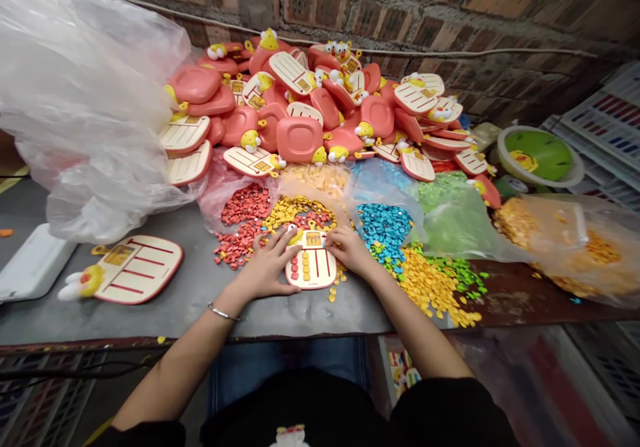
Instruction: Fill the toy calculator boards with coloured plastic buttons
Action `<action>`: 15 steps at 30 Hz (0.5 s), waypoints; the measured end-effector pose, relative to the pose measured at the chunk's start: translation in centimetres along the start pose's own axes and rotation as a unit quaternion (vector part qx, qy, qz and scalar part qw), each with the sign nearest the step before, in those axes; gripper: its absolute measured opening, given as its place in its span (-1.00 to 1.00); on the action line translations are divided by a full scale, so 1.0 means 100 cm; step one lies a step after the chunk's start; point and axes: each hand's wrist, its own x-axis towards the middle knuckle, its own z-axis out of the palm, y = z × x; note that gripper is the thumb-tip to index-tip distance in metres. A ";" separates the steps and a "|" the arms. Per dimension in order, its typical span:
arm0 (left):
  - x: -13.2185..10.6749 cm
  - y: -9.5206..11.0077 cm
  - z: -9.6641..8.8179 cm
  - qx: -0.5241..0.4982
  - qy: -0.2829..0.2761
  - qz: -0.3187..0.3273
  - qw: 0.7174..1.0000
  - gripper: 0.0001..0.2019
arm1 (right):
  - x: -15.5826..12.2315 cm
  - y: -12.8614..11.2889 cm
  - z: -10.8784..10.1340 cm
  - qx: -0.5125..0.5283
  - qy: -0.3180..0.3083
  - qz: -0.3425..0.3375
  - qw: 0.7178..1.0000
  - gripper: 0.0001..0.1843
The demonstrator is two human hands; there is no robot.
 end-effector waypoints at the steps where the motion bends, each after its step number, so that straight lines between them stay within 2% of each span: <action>1: 0.000 0.000 0.000 -0.001 -0.001 -0.001 1.000 -0.15 | -0.001 -0.002 0.000 0.019 -0.012 -0.003 1.000 -0.86; 6: -0.001 0.000 0.000 -0.005 0.002 -0.002 1.000 -0.16 | 0.005 -0.013 0.009 0.085 -0.024 -0.014 0.996 -0.83; 9: -0.001 0.000 -0.001 -0.005 0.008 -0.007 1.000 -0.17 | 0.006 -0.021 0.004 0.121 -0.096 -0.037 0.987 -0.85; 11: -0.001 0.000 -0.001 -0.006 0.011 -0.007 1.000 -0.18 | 0.000 -0.025 -0.006 0.154 -0.161 -0.047 0.974 -0.88; 12: -0.001 0.000 -0.001 -0.007 0.012 -0.006 1.000 -0.18 | -0.005 -0.024 -0.013 0.170 -0.167 -0.042 0.970 -0.86; 13: -0.001 -0.001 -0.001 -0.007 0.013 -0.006 1.000 -0.17 | -0.010 -0.022 -0.020 0.177 -0.148 -0.026 0.973 -0.84; 15: -0.001 -0.001 0.000 -0.006 0.013 -0.005 1.000 -0.16 | -0.019 -0.013 -0.032 0.142 -0.048 0.040 0.988 -0.81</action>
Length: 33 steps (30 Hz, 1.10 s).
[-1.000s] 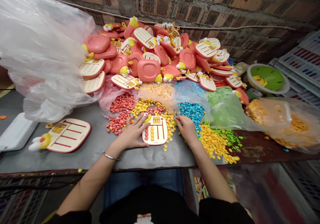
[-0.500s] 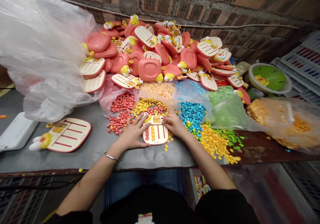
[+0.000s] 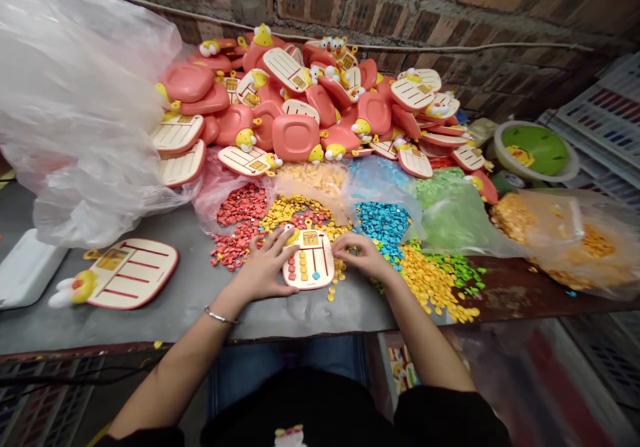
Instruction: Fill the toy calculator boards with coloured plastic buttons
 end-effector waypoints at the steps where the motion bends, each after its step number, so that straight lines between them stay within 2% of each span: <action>1: 0.000 0.000 0.000 0.002 -0.001 0.000 1.000 -0.16 | -0.004 0.005 -0.005 -0.045 0.062 0.034 0.996 -0.81; 2: 0.000 0.000 0.000 0.004 -0.003 0.000 1.000 -0.15 | -0.006 0.012 -0.010 -0.106 0.105 0.067 0.987 -0.83; 3: 0.000 -0.001 0.001 0.006 -0.005 0.000 1.000 -0.16 | -0.008 0.018 -0.012 -0.173 0.122 0.096 0.973 -0.86; 6: 0.000 -0.001 0.000 0.010 -0.011 0.000 1.000 -0.17 | -0.009 0.033 -0.011 -0.329 0.083 0.135 0.931 -0.86; 8: 0.000 -0.001 -0.001 0.011 -0.015 0.002 1.000 -0.17 | -0.007 0.036 -0.005 -0.360 0.079 0.131 0.920 -0.83; 12: 0.001 -0.001 -0.001 0.010 -0.020 0.003 1.000 -0.14 | 0.001 0.031 0.006 -0.266 0.125 0.057 0.954 -0.81; 17: 0.001 -0.001 -0.002 0.004 -0.019 0.002 1.000 -0.13 | 0.024 0.025 0.022 -0.162 0.095 -0.029 0.982 -0.90; 22: 0.001 -0.001 -0.002 -0.001 -0.019 0.004 1.000 -0.13 | 0.036 0.025 0.031 -0.178 0.085 -0.031 0.980 -0.90; 27: 0.001 0.000 -0.003 0.000 -0.016 -0.002 1.000 -0.13 | 0.021 0.013 0.029 -0.156 0.029 -0.050 0.986 -0.89; 30: 0.001 0.001 -0.004 0.003 -0.024 -0.002 1.000 -0.14 | 0.014 0.012 0.033 -0.127 0.078 -0.013 0.989 -0.97; 33: 0.001 0.002 -0.005 -0.002 -0.024 -0.009 1.000 -0.15 | 0.014 0.016 0.039 -0.068 0.107 0.023 0.992 -0.85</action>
